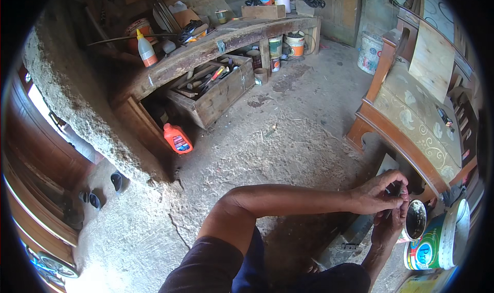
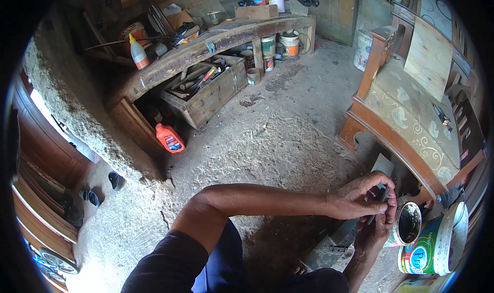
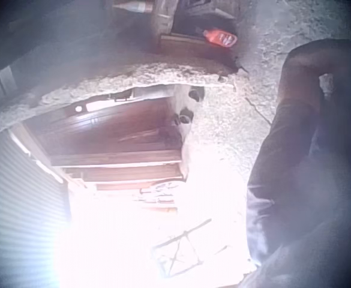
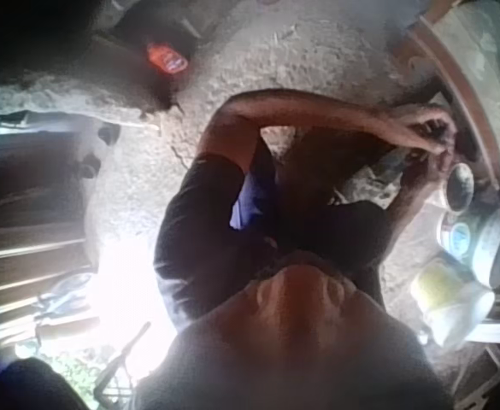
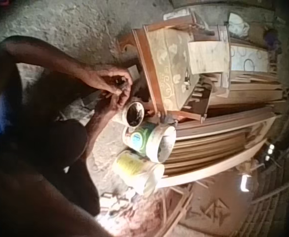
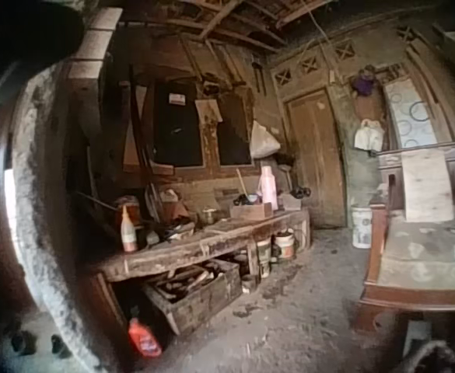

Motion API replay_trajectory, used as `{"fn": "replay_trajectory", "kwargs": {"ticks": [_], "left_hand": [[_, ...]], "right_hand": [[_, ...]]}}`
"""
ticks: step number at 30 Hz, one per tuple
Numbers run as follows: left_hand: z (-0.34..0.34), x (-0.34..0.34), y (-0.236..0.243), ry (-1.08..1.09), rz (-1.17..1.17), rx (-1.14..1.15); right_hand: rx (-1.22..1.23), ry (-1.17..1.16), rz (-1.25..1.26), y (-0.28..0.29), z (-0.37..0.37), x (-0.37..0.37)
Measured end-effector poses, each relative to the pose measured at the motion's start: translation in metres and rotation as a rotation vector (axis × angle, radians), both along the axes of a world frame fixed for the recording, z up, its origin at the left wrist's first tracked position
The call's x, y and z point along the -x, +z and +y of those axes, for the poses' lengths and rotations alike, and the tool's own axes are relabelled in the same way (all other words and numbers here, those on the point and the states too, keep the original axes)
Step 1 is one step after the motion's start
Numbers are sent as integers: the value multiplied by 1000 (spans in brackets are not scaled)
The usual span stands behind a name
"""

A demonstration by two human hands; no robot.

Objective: The person sits on the floor and sharpens a small metal tool using a rectangular sharpening stone. They repeatedly rub the tool's edge against the stone, frequently pausing to inspect the blade and adjust their grip.

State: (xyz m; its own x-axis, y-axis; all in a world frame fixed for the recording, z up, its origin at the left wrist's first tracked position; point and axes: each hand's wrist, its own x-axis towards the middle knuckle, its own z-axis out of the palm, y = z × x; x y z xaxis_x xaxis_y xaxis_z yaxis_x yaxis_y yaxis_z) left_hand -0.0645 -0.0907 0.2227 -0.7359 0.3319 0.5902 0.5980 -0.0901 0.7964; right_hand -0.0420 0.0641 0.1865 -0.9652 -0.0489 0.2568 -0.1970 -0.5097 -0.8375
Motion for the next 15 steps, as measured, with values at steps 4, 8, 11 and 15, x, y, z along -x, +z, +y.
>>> {"fn": "replay_trajectory", "kwargs": {"ticks": [4, 8, 11, 15], "left_hand": [[-1, -4, -2, 7, -37, -14], [0, -5, 5, -20, -76, 17], [-1, -4, 10, -172, -253, -57], [-13, -4, 7, -187, -162, 154]], "right_hand": [[-47, 14, -10, 3, -2, -6], [-48, -17, -18, 8, -1, -9], [-78, -98, -34, -6, 6, -1], [187, -67, -174, -5, 1, 2]]}}
